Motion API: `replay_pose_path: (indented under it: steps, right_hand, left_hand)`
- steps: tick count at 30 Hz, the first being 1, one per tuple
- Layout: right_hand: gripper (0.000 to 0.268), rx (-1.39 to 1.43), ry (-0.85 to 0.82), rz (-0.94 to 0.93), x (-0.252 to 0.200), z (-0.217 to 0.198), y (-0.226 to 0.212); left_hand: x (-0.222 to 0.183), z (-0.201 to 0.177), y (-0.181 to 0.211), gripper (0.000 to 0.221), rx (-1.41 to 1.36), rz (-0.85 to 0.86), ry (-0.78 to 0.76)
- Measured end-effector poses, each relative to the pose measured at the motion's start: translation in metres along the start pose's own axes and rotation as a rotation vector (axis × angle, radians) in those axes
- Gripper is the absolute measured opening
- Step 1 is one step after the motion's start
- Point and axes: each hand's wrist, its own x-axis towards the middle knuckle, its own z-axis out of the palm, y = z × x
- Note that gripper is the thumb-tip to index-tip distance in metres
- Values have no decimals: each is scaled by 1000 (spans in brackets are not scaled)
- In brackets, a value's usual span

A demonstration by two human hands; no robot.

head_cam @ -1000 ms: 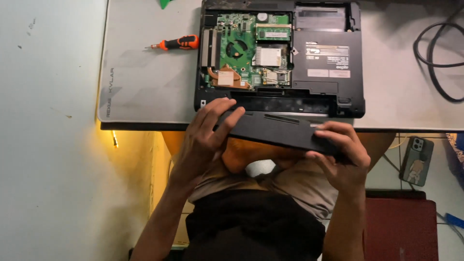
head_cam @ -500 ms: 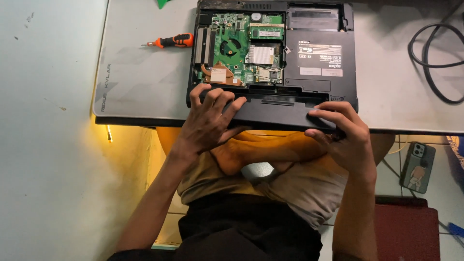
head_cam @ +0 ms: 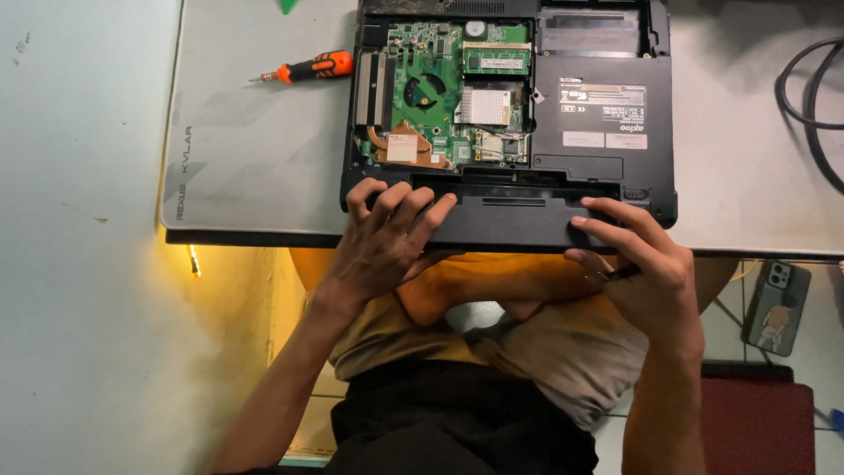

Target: Disassembling a laptop by removing internal screws with a screwdriver and disconnecting various internal cables and components.

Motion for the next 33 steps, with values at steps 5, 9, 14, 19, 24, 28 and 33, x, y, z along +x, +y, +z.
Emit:
replay_pose_path:
  steps: [5,9,14,19,24,28,33]
  right_hand:
    - [38,-49,16,-10,-3,2,0]
    - [37,-84,45,1,-7,4,-2]
    - [35,-73,34,-21,-8,0,-9]
    - [36,-42,19,-10,-7,2,-6]
    - [34,-92,33,-7,-10,6,-6]
    - [42,-150,33,-31,-6,6,-3]
    - [39,-302,80,-56,-7,6,2]
  left_hand:
    - [3,-3,3,48,-7,-11,16]
    - [4,-4,4,40,20,4,15]
    - [1,-3,4,42,-19,-19,31]
    - [1,0,5,42,-22,-18,34]
    - [0,2,6,49,-35,-37,22]
    - [6,0,9,54,-28,-77,18]
    - [6,1,8,82,-33,-116,-44]
